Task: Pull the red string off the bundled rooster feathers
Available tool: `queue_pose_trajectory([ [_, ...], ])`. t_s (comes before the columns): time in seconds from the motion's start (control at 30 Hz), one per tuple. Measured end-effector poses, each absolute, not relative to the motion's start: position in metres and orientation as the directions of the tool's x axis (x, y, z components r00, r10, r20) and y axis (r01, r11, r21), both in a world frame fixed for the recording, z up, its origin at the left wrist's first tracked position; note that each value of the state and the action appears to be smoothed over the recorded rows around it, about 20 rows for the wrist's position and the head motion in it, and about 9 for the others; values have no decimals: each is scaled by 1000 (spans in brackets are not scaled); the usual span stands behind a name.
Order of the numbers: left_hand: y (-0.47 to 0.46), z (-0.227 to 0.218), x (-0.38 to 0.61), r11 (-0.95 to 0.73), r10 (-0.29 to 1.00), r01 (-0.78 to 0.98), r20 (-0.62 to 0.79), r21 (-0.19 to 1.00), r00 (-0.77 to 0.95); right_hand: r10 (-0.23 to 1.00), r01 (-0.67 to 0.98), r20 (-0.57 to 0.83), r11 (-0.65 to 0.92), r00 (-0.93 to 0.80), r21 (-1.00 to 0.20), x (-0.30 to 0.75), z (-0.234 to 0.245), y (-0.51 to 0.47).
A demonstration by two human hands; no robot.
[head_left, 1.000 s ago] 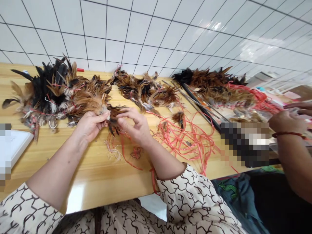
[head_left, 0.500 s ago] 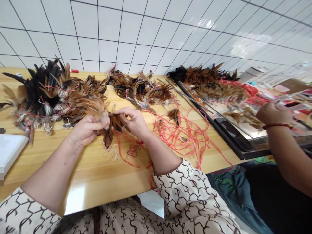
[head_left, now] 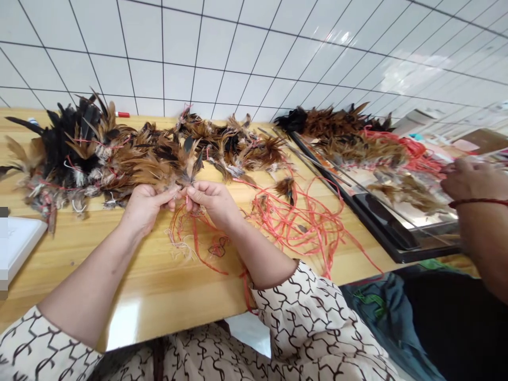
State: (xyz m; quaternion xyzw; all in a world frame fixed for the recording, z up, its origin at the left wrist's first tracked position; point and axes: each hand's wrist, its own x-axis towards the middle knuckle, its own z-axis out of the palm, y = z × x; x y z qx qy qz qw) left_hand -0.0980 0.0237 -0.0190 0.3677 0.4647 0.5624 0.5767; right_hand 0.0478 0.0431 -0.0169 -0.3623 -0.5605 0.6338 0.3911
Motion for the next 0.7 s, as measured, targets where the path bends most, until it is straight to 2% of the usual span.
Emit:
queue_pose_trajectory([
  [0.13,24,-22,-99,36,995,-237,-57,971,-84,891,-37,-11,-31,-454,-999,47,-16,40],
  [0.47,26,-21,-103,11,996,-69,-17,998,-87,891,110,-18,36,-453,-993,46,-18,38],
  [0.7,24,-14,-108,37,997,-34,-35,999,66,844,99,-93,-48,-528,-994,49,-18,42],
])
